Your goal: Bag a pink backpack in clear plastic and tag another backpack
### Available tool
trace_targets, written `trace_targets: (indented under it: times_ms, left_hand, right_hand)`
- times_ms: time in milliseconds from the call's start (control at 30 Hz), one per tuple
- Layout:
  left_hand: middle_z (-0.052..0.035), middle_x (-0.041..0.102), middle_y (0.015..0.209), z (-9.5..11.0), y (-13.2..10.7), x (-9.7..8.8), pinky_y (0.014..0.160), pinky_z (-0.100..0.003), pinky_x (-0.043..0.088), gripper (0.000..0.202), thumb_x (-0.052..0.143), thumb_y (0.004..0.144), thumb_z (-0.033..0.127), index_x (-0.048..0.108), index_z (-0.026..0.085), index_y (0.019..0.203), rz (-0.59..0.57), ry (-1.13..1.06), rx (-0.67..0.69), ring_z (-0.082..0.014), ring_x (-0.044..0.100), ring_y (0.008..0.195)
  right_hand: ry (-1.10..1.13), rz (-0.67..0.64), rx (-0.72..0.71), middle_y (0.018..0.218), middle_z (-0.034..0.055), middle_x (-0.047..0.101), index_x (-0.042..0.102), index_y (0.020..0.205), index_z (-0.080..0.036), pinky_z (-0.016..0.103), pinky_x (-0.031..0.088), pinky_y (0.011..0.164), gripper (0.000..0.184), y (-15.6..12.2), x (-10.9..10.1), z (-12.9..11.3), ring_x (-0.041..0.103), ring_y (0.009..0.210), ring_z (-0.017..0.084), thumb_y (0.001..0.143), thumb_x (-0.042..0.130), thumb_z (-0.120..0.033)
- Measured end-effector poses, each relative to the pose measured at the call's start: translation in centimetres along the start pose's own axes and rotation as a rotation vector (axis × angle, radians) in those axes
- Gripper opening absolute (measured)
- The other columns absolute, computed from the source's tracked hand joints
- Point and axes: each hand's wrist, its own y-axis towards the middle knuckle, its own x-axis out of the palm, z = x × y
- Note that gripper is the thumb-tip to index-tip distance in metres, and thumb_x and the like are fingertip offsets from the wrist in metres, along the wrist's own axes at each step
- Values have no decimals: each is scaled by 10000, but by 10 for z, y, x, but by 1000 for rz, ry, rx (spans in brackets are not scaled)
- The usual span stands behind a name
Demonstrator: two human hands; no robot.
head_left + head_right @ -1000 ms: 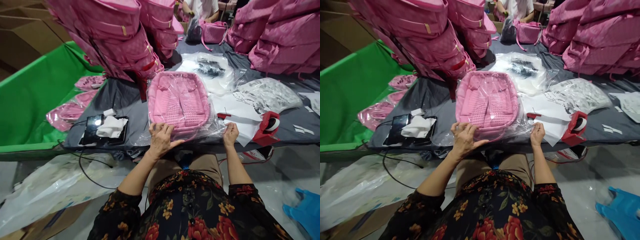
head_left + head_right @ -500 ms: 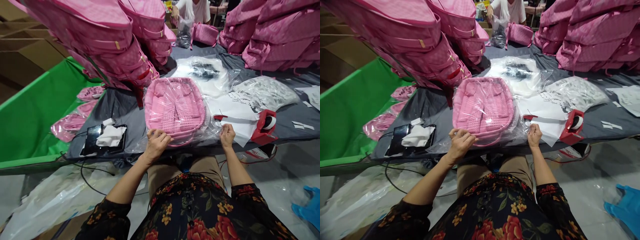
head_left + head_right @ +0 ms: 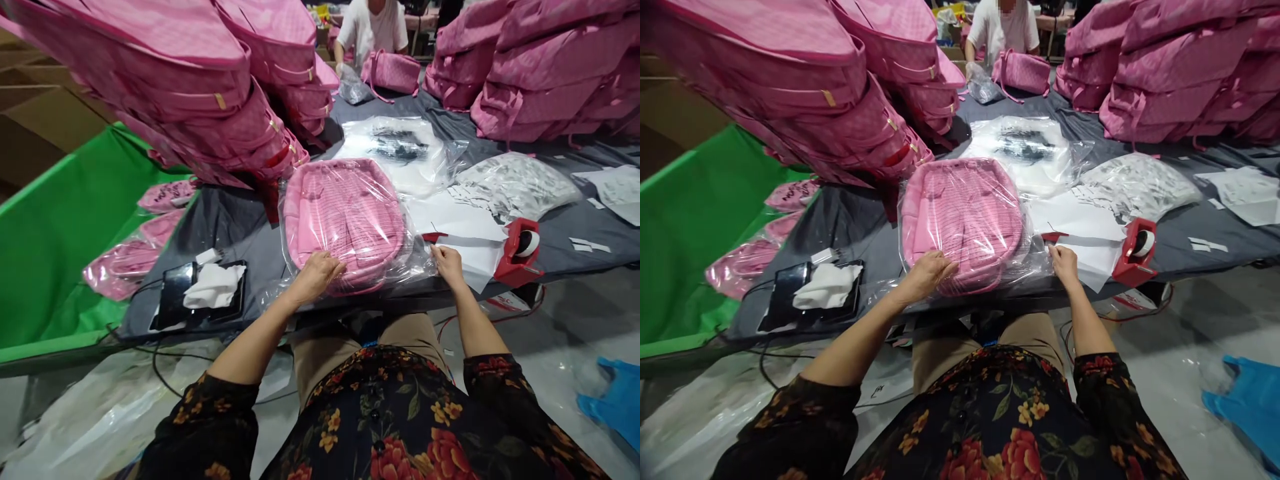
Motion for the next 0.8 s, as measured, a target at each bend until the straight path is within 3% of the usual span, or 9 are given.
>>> trace_targets:
  times_ms: [133, 267, 367, 433, 500, 567, 700, 800]
  left_hand:
    - [-44, 524, 668, 0, -4, 2, 734, -346, 371, 477, 412, 1060, 374, 597, 197, 657, 14, -3, -2, -202, 478, 705]
    - [-35, 510, 645, -2, -5, 4, 721, -345, 368, 485, 417, 1053, 399, 593, 204, 645, 29, -38, -3, -196, 472, 687]
    - [-26, 482, 624, -3, -5, 4, 696, -345, 357, 487, 433, 1041, 407, 560, 209, 615, 48, -79, 5, -189, 453, 654]
    - [-25, 479, 621, -3, -5, 4, 685, -346, 351, 488, 436, 1039, 402, 542, 210, 603, 62, -93, 8, -188, 445, 640]
    - [-25, 482, 622, -2, -5, 4, 684, -346, 350, 484, 443, 1036, 399, 537, 211, 600, 72, -95, 11, -188, 446, 639]
    - [-25, 483, 620, -1, -5, 5, 686, -345, 352, 482, 459, 1033, 401, 537, 211, 597, 81, -89, 13, -188, 446, 642]
    - [-31, 500, 634, -1, -5, 8, 694, -345, 358, 483, 456, 1038, 409, 554, 209, 610, 109, -67, 6, -191, 458, 657]
    - [-35, 514, 647, -2, -4, 9, 698, -344, 360, 479, 441, 1045, 404, 572, 206, 629, 114, -63, 8, -190, 465, 664]
  right_hand:
    - [-48, 131, -67, 588, 11, 641, 651, 773, -198, 283, 458, 567, 554, -21, -33, 8, 591, 509, 159, 889, 534, -726]
    - [-215, 498, -94, 779, 56, 705, 698, 898, -186, 324, 515, 712, 428, -48, -109, 32, 639, 665, 185, 890, 601, -603]
    - [-341, 758, 66, 827, 67, 689, 696, 882, -187, 364, 508, 825, 276, -52, -165, 52, 621, 768, 200, 850, 678, -460]
    - [-248, 757, 252, 777, 60, 663, 676, 805, -184, 356, 505, 787, 229, -46, -186, 64, 591, 740, 188, 821, 702, -411]
    - [-101, 664, 394, 691, 41, 632, 647, 733, -181, 325, 491, 665, 269, -37, -192, 75, 563, 658, 169, 816, 690, -433]
    - [25, 629, 447, 605, 8, 586, 631, 698, -179, 283, 436, 540, 328, -27, -187, 83, 520, 573, 149, 798, 695, -486]
    - [192, 780, 497, 510, -36, 497, 589, 628, -199, 268, 325, 444, 322, -12, -172, 84, 414, 500, 125, 707, 792, -436]
    - [181, 817, 522, 532, -26, 512, 545, 600, -220, 308, 397, 495, 261, -5, -168, 72, 423, 507, 131, 724, 765, -286]
